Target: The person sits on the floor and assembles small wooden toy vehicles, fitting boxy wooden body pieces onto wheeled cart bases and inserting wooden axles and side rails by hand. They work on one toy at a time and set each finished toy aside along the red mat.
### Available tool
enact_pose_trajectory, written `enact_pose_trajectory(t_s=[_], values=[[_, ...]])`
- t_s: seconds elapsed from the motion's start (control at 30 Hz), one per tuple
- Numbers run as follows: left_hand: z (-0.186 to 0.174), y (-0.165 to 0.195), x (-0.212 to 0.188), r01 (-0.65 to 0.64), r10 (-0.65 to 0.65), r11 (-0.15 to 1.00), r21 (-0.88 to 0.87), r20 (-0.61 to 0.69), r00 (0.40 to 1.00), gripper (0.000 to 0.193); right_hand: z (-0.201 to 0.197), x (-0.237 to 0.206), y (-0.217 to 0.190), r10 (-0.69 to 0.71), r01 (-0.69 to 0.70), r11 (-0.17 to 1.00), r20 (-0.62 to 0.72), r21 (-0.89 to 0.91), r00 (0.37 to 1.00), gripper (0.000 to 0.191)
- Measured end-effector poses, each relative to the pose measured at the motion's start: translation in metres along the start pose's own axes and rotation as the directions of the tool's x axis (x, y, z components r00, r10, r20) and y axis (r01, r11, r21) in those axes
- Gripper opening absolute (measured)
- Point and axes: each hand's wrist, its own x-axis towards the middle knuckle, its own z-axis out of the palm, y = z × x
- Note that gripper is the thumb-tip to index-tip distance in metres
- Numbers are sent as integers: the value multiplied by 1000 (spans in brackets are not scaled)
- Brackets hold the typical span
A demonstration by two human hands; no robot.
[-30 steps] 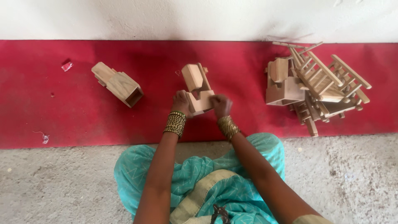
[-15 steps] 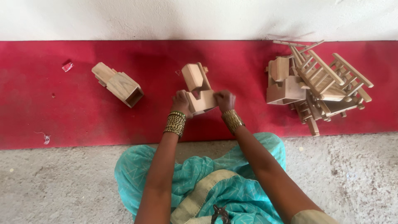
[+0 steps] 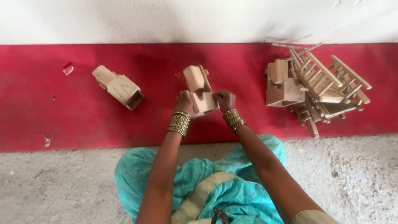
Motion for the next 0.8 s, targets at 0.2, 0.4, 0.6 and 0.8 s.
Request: enact_pose_trajectory(t_s=[0.2,0.4,0.6,0.8], values=[[16,11,13,1,5,998,57,-106,994,68,27,44,-37,-25,24,991,7,129,1000,4],[-4,9,-3,52,-55,998,23,117,992,95,46,88,-66,-31,31,999,-18,32,999,3],[3,1,-3,64,-67,998,24,144,987,97,56,89,-62,-141,145,987,60,-64,988,9],[28,1,16,5,-3,996,90,-27,1000,75,38,57,-51,-427,478,851,243,-217,871,7]])
